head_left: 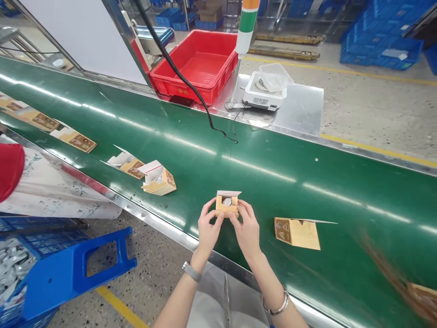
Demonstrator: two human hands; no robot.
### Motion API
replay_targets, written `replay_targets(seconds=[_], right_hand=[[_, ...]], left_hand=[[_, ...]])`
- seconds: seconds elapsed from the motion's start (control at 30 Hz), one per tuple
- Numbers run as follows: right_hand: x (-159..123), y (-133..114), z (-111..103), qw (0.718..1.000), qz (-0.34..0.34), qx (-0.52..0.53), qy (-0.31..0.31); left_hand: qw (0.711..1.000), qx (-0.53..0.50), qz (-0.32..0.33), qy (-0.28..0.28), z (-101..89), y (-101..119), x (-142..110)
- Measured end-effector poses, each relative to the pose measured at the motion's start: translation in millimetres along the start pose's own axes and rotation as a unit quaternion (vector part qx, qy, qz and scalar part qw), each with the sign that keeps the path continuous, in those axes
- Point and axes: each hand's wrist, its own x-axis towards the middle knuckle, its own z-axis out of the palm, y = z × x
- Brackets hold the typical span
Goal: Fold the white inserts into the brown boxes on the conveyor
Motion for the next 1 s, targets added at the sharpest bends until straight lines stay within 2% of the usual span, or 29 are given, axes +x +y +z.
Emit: replay_targets(seconds=[0.13, 0.2, 0.27, 0.4, 0.5, 0.73, 0.9, 1.0], right_hand=[[4, -7, 1, 0.981, 0.127, 0.125, 0.075], [6, -4, 1, 0.97, 0.169, 0.158, 0.07], [8, 2, -2, 0.97, 0.192, 0.145, 0.033], [8, 12, -12, 0.981, 0.183, 0.068, -0.009], [3, 14, -16, 0.986, 0.162, 0.04, 0.001], [-3, 17, -28, 0.975, 0.217, 0.045, 0.023], [0, 22, -33, 0.98, 0.188, 0.058, 0.04], [-9, 24, -42, 0.978, 0.194, 0.047, 0.065]], left_hand=[[0.985, -0.123, -0.105, 0.057, 15.3, 8, 4], [0.98, -0.138, -0.138, 0.035, 19.8, 8, 7], [0.98, -0.137, -0.147, -0.006, 23.0, 7, 10], [0.963, -0.21, -0.159, -0.062, 30.0, 5, 15], [0.962, -0.204, -0.164, -0.08, 37.4, 7, 16], [0.965, -0.183, -0.173, -0.079, 53.6, 14, 14], [0.966, -0.161, -0.174, -0.106, 67.6, 14, 10], [0.969, -0.16, -0.147, -0.119, 62.9, 20, 0]])
